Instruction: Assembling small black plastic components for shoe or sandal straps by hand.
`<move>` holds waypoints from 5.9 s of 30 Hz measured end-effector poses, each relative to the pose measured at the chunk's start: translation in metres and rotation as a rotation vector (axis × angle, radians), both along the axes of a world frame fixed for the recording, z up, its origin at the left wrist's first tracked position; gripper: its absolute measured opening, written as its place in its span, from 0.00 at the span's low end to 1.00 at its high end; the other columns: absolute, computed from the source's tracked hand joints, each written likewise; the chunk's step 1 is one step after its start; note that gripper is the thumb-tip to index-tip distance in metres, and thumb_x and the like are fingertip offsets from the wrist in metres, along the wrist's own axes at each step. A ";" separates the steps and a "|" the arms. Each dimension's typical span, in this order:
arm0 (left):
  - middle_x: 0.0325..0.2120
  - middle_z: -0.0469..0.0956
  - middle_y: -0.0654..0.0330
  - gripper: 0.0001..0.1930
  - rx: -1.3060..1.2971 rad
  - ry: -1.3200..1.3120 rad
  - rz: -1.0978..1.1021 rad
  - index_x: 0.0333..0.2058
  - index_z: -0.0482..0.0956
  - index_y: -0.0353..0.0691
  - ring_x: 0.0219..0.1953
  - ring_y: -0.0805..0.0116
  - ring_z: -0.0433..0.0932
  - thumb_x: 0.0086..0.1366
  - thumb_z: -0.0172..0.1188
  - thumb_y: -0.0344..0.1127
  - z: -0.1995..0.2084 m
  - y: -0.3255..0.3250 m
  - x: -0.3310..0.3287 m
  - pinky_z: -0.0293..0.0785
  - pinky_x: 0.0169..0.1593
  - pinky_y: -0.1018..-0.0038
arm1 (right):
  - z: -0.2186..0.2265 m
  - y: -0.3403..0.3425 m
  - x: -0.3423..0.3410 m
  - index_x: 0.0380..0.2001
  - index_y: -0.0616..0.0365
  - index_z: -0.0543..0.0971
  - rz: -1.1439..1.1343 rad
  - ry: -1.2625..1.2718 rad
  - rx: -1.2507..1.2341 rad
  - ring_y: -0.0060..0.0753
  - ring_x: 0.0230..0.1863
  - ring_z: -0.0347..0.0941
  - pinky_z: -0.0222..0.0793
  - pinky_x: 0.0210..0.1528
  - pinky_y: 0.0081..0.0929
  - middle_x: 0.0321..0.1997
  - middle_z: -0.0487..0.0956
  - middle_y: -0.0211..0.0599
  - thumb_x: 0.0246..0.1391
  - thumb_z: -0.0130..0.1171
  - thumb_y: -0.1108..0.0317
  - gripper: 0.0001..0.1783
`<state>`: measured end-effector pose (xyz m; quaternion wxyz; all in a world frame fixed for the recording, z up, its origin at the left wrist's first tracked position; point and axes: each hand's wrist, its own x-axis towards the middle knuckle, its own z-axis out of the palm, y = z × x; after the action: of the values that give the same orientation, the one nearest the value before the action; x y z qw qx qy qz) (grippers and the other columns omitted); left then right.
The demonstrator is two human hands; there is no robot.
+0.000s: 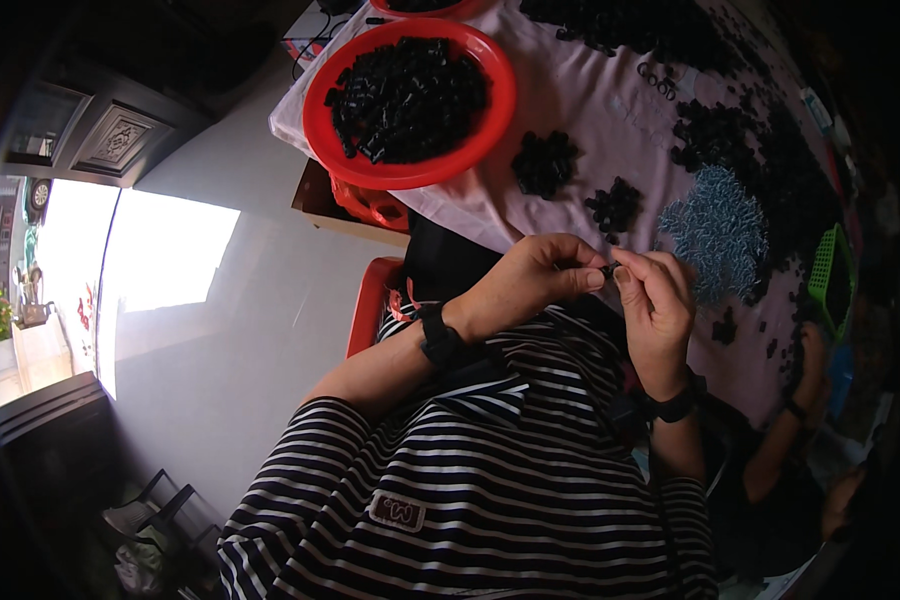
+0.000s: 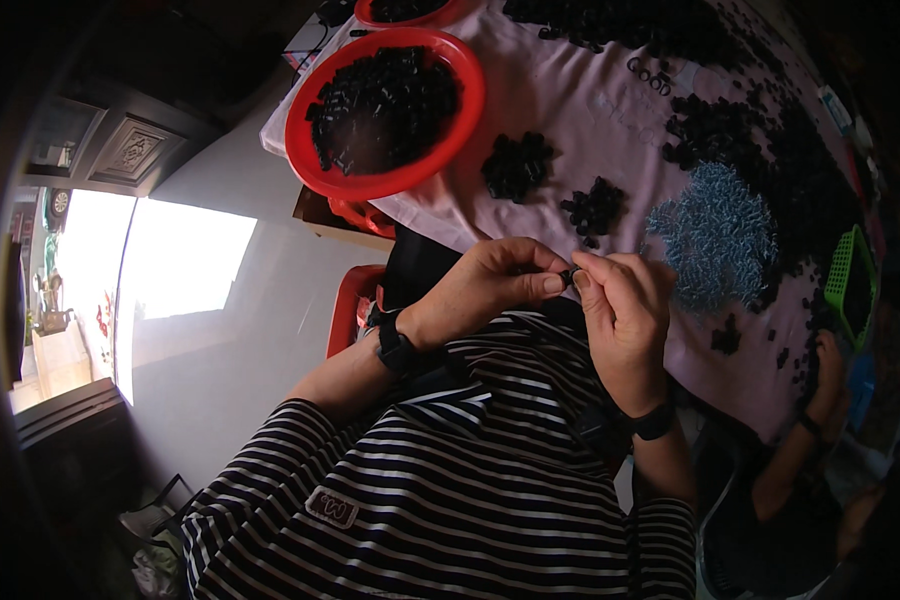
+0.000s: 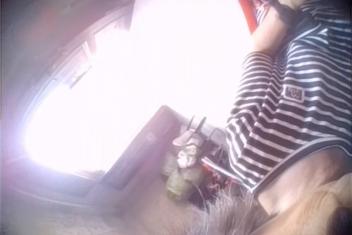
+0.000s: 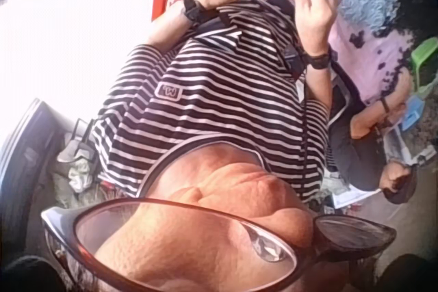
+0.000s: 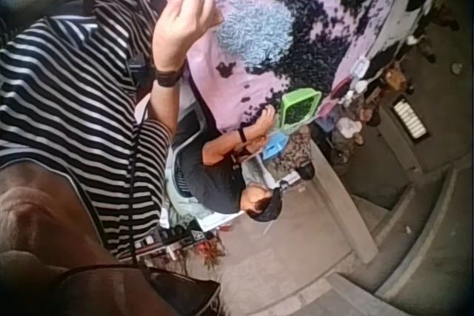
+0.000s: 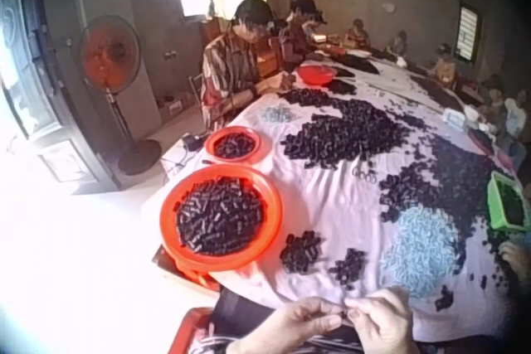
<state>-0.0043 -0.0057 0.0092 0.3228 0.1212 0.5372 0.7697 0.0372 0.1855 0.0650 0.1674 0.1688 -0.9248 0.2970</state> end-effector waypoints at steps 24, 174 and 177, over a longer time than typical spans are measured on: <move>0.38 0.84 0.61 0.11 0.084 -0.298 0.012 0.44 0.82 0.31 0.42 0.74 0.82 0.70 0.63 0.33 0.005 -0.001 0.000 0.77 0.52 0.76 | 0.007 -0.009 0.007 0.48 0.57 0.79 0.017 0.056 0.385 0.35 0.43 0.74 0.56 0.58 0.43 0.41 0.76 0.32 0.43 0.74 0.69 0.26; 0.36 0.82 0.66 0.11 0.193 -0.192 -0.163 0.47 0.80 0.36 0.37 0.79 0.79 0.70 0.64 0.36 -0.003 0.005 -0.001 0.78 0.42 0.80 | -0.062 0.022 -0.033 0.37 0.51 0.78 -0.075 0.096 0.372 0.37 0.39 0.75 0.58 0.52 0.40 0.33 0.77 0.31 0.57 0.64 0.67 0.07; 0.36 0.82 0.66 0.12 0.183 -0.182 -0.170 0.47 0.80 0.37 0.37 0.79 0.79 0.70 0.64 0.37 -0.003 0.005 -0.001 0.78 0.43 0.79 | -0.057 0.025 -0.031 0.36 0.52 0.78 -0.073 0.151 0.286 0.35 0.36 0.75 0.57 0.51 0.38 0.31 0.79 0.29 0.56 0.65 0.69 0.06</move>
<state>-0.0049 -0.0008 0.0060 0.4219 0.1247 0.4212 0.7931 0.0061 0.2106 0.0079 0.2214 0.1793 -0.9479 0.1425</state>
